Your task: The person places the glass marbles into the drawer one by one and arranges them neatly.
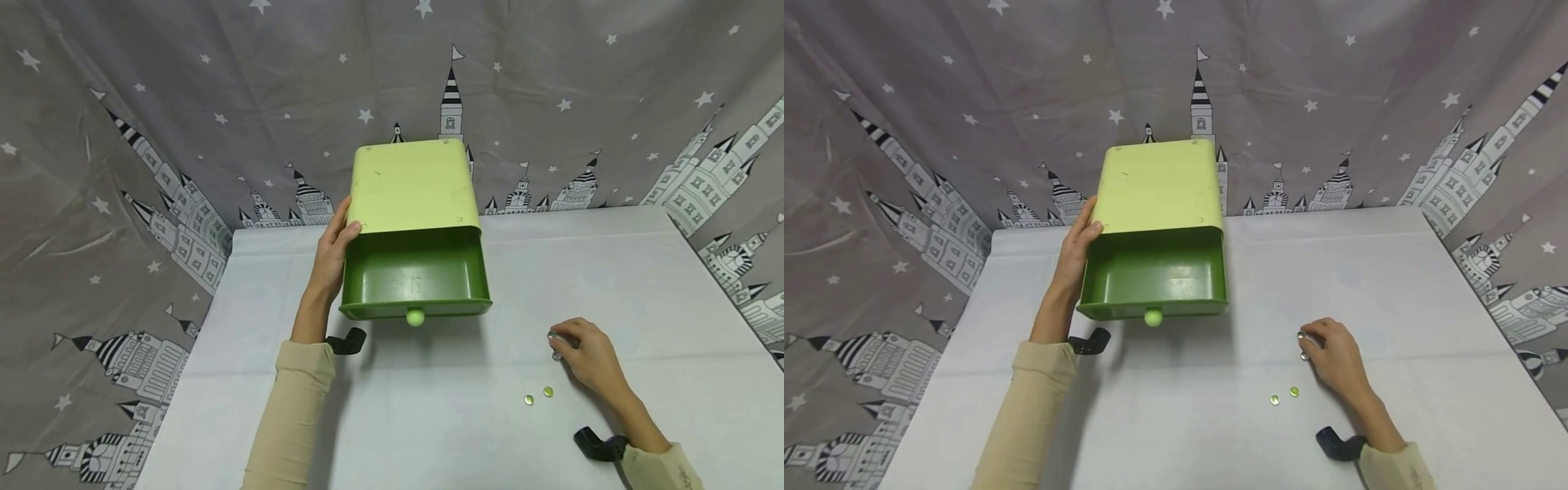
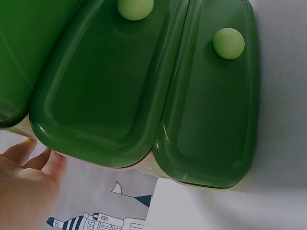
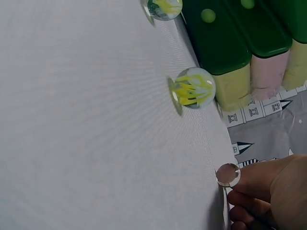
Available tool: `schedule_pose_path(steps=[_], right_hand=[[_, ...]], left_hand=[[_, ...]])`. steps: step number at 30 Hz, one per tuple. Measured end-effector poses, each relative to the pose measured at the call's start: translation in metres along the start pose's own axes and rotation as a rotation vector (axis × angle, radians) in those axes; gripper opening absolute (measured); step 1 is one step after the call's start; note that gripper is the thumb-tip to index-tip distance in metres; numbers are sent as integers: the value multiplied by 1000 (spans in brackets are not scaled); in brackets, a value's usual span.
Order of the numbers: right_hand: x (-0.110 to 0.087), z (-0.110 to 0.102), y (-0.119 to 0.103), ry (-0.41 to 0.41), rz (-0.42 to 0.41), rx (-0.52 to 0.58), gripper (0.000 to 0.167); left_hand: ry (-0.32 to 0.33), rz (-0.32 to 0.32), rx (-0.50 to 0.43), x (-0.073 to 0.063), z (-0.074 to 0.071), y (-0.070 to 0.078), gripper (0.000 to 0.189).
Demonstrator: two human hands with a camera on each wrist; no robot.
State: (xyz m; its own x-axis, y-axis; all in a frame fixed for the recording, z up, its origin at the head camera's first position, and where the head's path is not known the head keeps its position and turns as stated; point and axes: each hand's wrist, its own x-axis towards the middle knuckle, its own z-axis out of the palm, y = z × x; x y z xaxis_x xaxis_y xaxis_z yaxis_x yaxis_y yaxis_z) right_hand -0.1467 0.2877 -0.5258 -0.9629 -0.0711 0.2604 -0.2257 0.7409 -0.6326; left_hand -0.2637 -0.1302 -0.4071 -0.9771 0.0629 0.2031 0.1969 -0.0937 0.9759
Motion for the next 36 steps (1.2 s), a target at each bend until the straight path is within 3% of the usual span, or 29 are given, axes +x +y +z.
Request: schedule_pose_path(steps=[36], right_hand=[[-2, -2, -1, 12, 25, 23, 15]], left_hand=[[8, -9, -11, 0, 1, 1, 62]])
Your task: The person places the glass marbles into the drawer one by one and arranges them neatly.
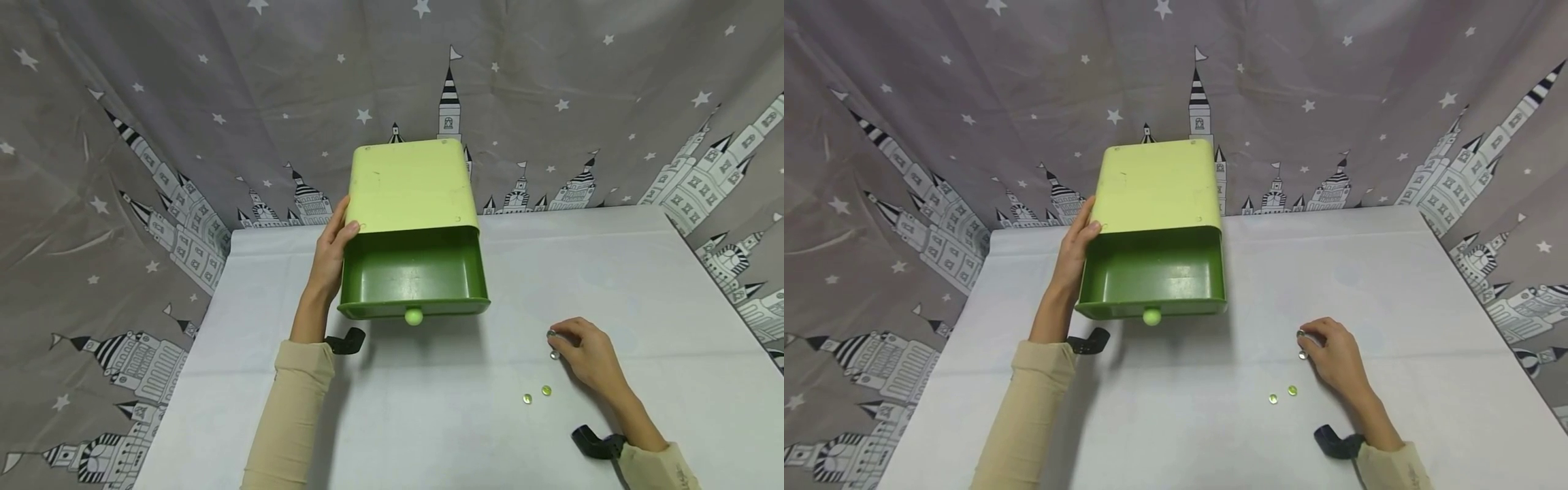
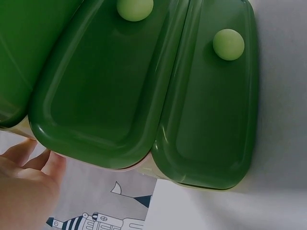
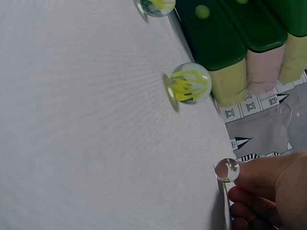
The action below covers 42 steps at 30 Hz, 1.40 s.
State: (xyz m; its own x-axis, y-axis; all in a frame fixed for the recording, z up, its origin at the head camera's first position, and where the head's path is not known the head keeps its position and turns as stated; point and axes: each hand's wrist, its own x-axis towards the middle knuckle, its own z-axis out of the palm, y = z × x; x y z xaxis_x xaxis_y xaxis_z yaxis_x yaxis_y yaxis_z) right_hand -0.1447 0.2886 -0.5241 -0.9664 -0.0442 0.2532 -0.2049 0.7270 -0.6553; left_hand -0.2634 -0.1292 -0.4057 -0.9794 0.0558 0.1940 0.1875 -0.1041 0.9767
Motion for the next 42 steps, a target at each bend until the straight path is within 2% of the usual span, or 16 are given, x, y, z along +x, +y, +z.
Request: schedule_pose_path(steps=[8, 17, 26, 33, 42], right_hand=[[-1, 0, -1, 20, 14, 16, 16], [-1, -2, -8, 60, -16, 69, 16], [11, -17, -22, 164, 17, 178, 14], [19, -29, -33, 250, 10, 236, 12], [24, -34, -45, 288, 1, 290, 15]], left_hand=[[3, -7, -2, -1, -1, -1, 61], [6, -4, 2, -2, -1, -2, 63], [1, -1, 3, -3, -2, -1, 63], [-1, -4, 1, -2, -1, -2, 63], [5, 2, 7, 0, -1, -2, 62]])
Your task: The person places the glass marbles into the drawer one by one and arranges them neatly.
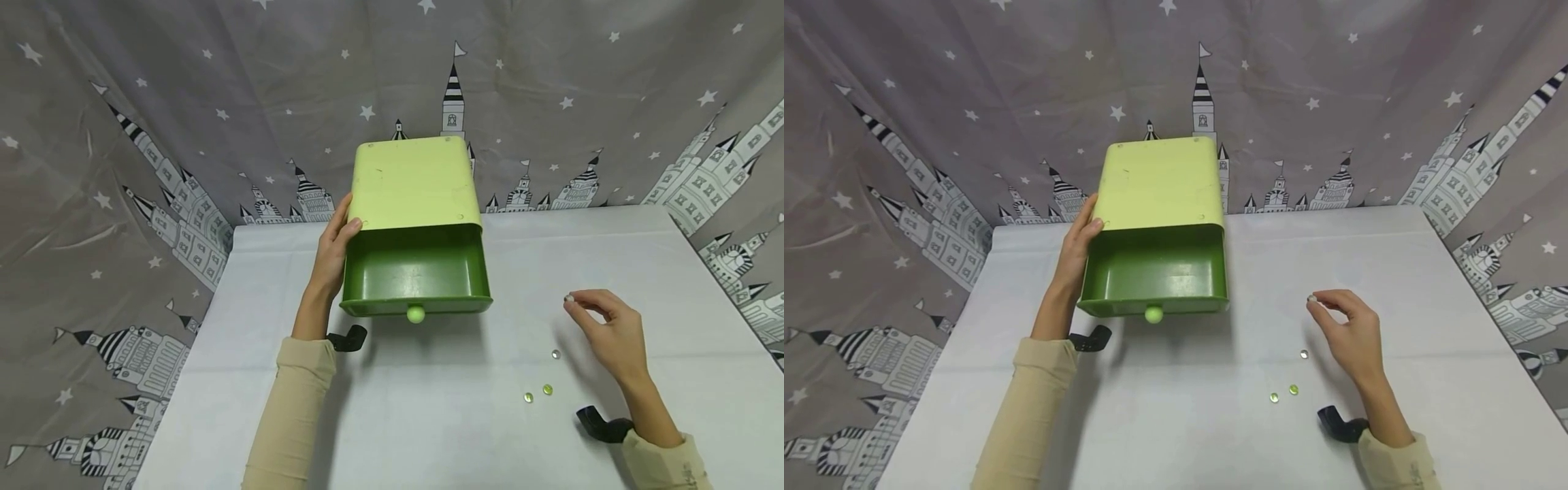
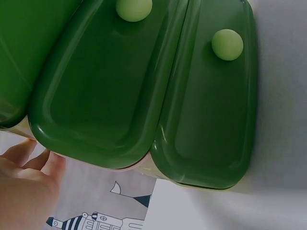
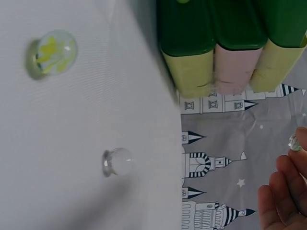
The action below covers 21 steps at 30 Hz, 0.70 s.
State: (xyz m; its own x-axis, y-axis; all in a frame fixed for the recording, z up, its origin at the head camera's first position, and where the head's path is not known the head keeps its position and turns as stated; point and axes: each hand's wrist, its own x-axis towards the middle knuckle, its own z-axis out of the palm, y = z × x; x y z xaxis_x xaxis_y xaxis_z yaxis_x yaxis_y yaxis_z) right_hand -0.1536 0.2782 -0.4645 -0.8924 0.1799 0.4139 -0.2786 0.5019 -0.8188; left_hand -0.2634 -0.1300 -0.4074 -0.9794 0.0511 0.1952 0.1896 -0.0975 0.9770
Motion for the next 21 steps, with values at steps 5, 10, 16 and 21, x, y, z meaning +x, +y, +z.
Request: schedule_pose_path(steps=[5, 10, 16, 21], right_hand=[[2, 0, -6, -5, -4, 34, 15], [6, 0, -20, -40, -9, 101, 13], [15, 4, -44, -122, 27, 186, 15], [21, 13, -67, -158, 29, 268, 17]], left_hand=[[6, 1, 0, 1, 1, 0, 63], [1, 7, -10, 2, 1, -1, 63], [1, 7, -3, 1, 1, -2, 62], [7, 6, -7, 0, 1, -1, 62]])
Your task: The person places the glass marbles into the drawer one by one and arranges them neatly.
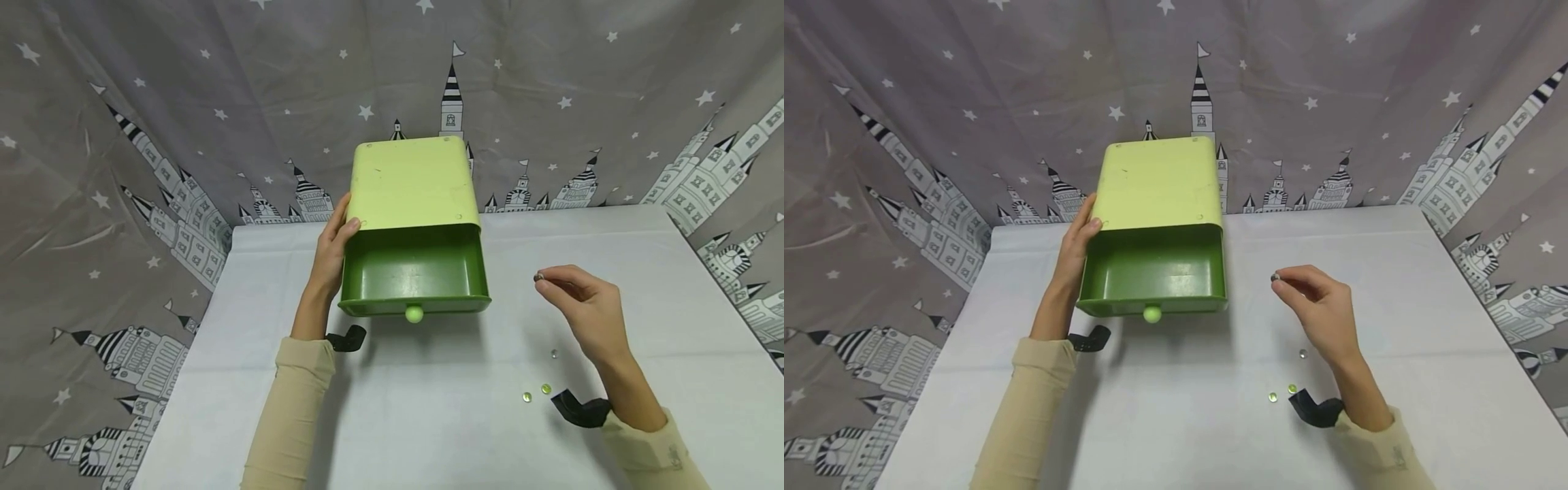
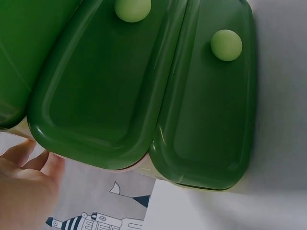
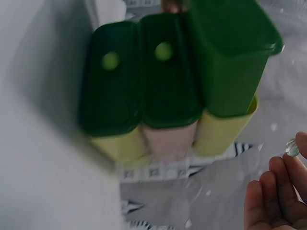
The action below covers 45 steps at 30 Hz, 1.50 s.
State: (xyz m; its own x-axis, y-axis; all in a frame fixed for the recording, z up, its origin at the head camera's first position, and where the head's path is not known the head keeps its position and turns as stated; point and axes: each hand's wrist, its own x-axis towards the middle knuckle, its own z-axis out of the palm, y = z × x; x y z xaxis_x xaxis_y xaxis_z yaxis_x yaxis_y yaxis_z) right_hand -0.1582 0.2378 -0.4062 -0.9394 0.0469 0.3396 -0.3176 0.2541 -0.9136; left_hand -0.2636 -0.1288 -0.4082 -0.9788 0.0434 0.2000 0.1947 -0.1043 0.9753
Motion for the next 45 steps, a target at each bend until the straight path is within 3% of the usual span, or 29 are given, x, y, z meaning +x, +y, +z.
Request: schedule_pose_path(steps=[9, 16, 21, 29, 45], right_hand=[[8, 21, -26, -71, -38, 107, 16], [22, 45, -38, -165, -210, 202, 14], [26, 61, -45, -202, -270, 152, 14], [29, 78, -50, -221, -288, 68, 12], [36, 100, -64, -270, -299, 53, 11]], left_hand=[[-3, -3, -5, -1, 2, 0, 62], [2, -11, 3, -1, 0, 0, 62], [6, -13, 19, -1, -2, 0, 61], [7, -9, 9, 0, -1, 0, 62], [12, -9, 5, 0, -1, 0, 62]])
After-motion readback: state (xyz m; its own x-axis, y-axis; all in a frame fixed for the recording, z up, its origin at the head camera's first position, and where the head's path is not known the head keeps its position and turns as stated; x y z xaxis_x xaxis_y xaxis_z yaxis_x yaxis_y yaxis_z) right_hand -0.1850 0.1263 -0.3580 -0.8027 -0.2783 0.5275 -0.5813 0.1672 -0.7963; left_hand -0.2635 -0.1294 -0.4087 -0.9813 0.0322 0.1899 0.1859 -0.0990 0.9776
